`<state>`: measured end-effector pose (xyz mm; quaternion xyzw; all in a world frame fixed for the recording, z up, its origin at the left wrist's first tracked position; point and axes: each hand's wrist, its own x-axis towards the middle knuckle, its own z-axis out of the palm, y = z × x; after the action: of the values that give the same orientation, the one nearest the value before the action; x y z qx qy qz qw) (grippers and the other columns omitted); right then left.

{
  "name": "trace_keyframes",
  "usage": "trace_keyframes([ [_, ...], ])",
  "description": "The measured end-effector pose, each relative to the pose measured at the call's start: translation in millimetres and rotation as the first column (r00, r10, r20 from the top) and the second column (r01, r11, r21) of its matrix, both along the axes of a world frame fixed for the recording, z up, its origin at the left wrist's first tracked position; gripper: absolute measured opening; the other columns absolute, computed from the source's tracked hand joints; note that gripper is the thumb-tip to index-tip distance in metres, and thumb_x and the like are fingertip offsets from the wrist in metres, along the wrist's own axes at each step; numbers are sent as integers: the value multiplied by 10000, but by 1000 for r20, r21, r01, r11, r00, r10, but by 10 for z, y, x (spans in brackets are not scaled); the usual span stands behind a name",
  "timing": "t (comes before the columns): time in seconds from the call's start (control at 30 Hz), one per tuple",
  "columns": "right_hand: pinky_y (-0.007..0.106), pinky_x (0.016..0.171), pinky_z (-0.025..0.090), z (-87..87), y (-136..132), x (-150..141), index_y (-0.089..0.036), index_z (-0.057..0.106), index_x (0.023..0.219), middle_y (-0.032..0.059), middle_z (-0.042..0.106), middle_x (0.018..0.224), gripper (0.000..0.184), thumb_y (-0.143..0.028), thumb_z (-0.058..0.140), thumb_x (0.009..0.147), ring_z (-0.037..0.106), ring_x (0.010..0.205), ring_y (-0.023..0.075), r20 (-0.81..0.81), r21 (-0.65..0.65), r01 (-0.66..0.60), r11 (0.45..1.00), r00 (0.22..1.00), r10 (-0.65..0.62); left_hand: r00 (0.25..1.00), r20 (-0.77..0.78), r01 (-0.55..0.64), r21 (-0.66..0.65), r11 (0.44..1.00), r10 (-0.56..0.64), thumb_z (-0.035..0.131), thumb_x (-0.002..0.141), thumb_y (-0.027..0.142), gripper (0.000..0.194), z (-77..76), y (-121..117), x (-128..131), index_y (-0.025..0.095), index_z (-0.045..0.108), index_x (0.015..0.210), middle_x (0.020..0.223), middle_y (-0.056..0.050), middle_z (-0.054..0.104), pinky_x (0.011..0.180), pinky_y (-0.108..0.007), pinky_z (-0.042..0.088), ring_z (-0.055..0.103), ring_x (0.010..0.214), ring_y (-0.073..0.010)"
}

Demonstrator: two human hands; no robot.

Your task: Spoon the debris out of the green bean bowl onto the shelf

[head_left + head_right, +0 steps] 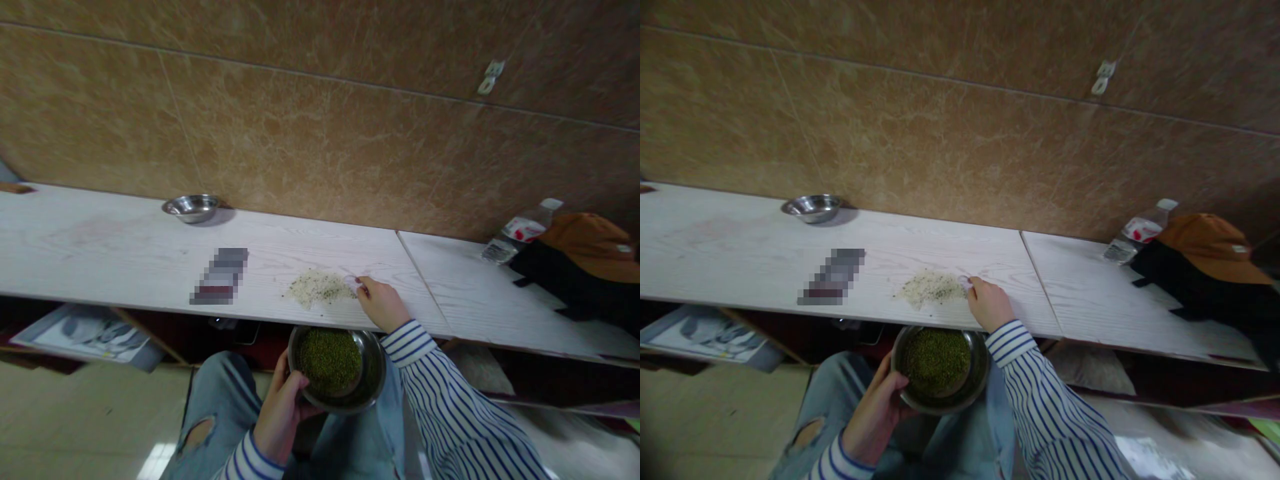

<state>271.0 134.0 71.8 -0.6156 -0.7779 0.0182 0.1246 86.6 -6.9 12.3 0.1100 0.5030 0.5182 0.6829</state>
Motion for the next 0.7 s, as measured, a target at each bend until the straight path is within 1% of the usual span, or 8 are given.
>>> trace_keyframes([
  [0.13, 285, 704, 451, -2, -44, -83, -173, 612, 1151, 76, 733, 945, 325, -225, 410, 901, 676, 846, 204, -30, -6, 4, 1000, 1000, -4, 999, 21, 35, 19, 999, -36, 513, 716, 146, 640, 21, -6, -11, 282, 396, 1331, 945, -46, 637, 668, -365, 539, 611, 770, -187],
  [0.27, 288, 711, 450, 33, -75, -126, -171, 613, 1149, 76, 730, 945, 324, -222, 404, 906, 674, 849, 208, -50, -9, -17, 1000, 999, 17, 999, 23, 36, 8, 999, -37, 510, 715, 144, 622, 29, 6, -10, 280, 406, 1313, 982, -52, 627, 670, -359, 537, 613, 801, -193],
  [0.43, 279, 727, 454, 74, -137, -155, -195, 630, 1135, 56, 729, 955, 312, -236, 425, 902, 670, 857, 197, -64, -26, -57, 998, 996, 55, 999, 24, 49, -12, 999, -49, 496, 714, 140, 626, 18, 1, 25, 288, 397, 1314, 964, -43, 623, 658, -370, 536, 598, 736, -177],
  [0.57, 285, 746, 469, 71, -170, -78, -196, 635, 1140, 53, 727, 968, 314, -246, 450, 892, 668, 855, 194, -128, -3, -91, 996, 988, 90, 997, 43, 62, -10, 998, -62, 507, 715, 149, 610, -15, -4, 36, 299, 410, 1299, 1063, -42, 609, 657, -347, 531, 606, 780, -178],
  [0.63, 288, 763, 474, 65, -160, 11, -191, 637, 1141, 57, 727, 979, 317, -240, 453, 888, 667, 860, 191, -151, 18, -81, 997, 985, 83, 996, 52, 71, -11, 997, -71, 513, 713, 149, 627, -31, -4, 34, 294, 403, 1313, 1058, -45, 615, 641, -340, 528, 604, 770, -179],
  [0.7, 294, 781, 478, 60, -136, 108, -186, 637, 1145, 63, 726, 989, 324, -232, 443, 889, 667, 876, 194, -130, 30, -47, 998, 990, 51, 995, 56, 78, -14, 997, -77, 515, 712, 150, 664, -42, -4, 31, 289, 376, 1346, 1027, -48, 627, 615, -337, 524, 600, 741, -179],
])
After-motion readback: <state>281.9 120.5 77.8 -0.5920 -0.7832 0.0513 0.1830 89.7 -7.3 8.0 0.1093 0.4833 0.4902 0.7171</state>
